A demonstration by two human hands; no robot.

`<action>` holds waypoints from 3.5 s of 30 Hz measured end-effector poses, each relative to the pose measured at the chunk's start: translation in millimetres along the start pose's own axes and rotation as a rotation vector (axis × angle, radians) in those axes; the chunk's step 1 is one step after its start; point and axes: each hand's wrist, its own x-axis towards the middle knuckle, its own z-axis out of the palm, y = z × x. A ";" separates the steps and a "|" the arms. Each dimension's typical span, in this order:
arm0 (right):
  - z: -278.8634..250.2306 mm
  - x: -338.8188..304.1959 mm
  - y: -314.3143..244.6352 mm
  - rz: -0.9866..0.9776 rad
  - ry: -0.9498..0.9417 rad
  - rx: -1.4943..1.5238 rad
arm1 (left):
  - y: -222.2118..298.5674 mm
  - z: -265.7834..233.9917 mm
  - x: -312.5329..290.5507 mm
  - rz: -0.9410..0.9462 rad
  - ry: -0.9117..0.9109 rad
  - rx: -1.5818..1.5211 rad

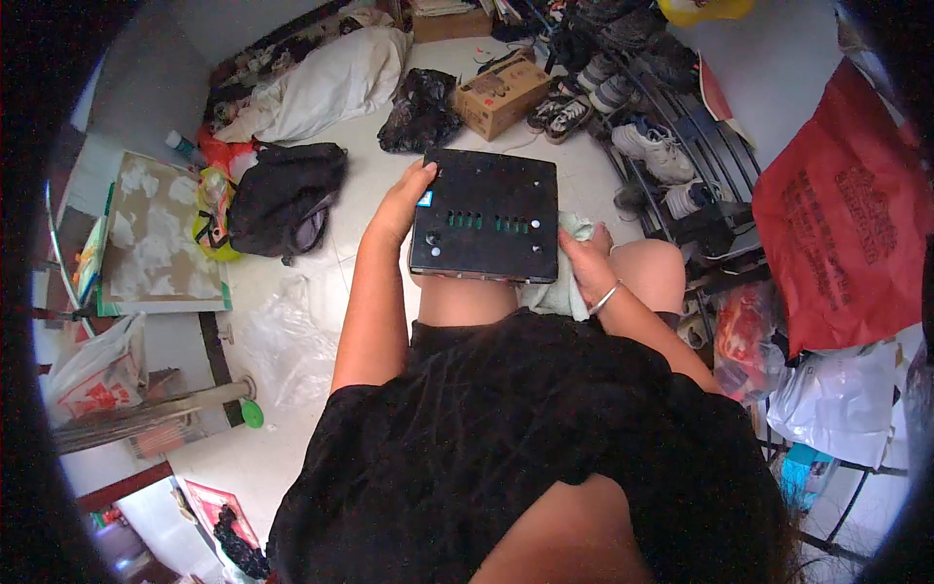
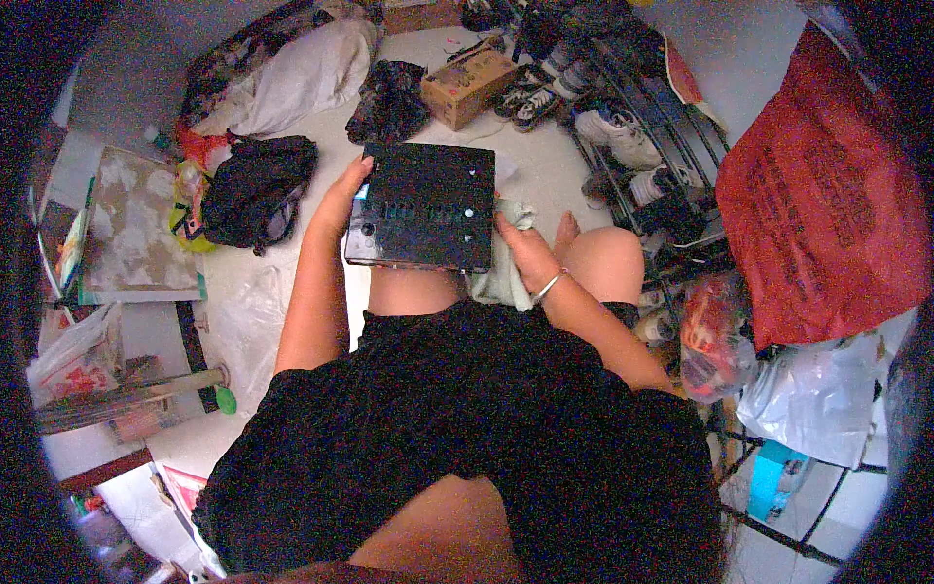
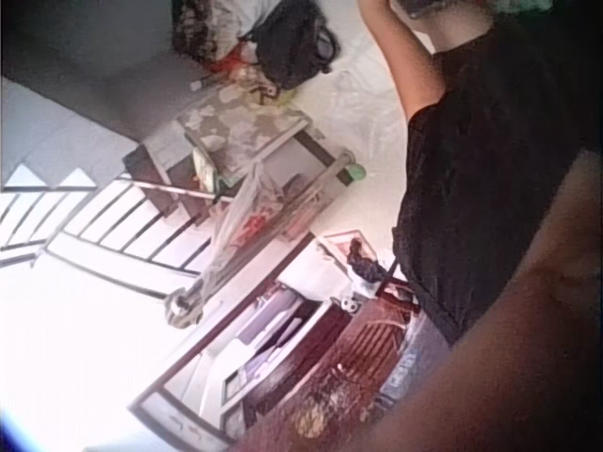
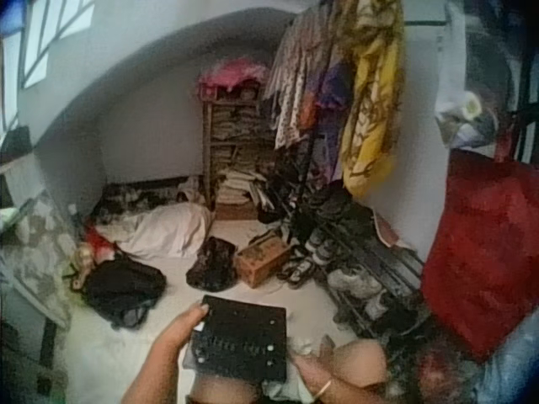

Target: The person wipes the surfaces and cables of an electronic box using a cloth, then picks up a shoe from a rack and wipes its exterior.

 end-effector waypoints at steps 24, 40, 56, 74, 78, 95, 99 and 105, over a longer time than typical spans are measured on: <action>40.1 -77.2 -95.8 -0.089 -0.166 0.518 | -17.0 20.0 -6.4 -0.187 -0.086 0.027; 71.1 -79.8 -94.2 -0.199 -0.351 0.258 | 4.9 -0.4 -16.9 -0.091 -0.182 0.484; 74.8 -57.9 -94.8 -0.278 -0.201 -0.029 | 89.7 19.1 3.6 0.142 -0.170 0.270; 73.4 -54.5 -184.9 -1.098 0.055 -0.405 | 84.6 40.5 -7.0 0.184 -0.113 0.128; 115.0 -62.1 -181.6 -1.366 -0.288 -0.789 | 56.6 31.5 11.6 0.228 -0.240 -0.028; 106.5 -16.2 -177.6 -1.220 -0.309 -1.002 | 57.3 34.4 19.3 0.273 -0.217 0.114; 103.0 -6.0 -174.5 -1.252 -0.195 -0.915 | 63.7 39.8 13.1 0.242 -0.156 0.106; 82.0 24.8 -166.1 -0.958 -0.103 -0.733 | 62.3 44.9 15.1 0.268 -0.143 0.126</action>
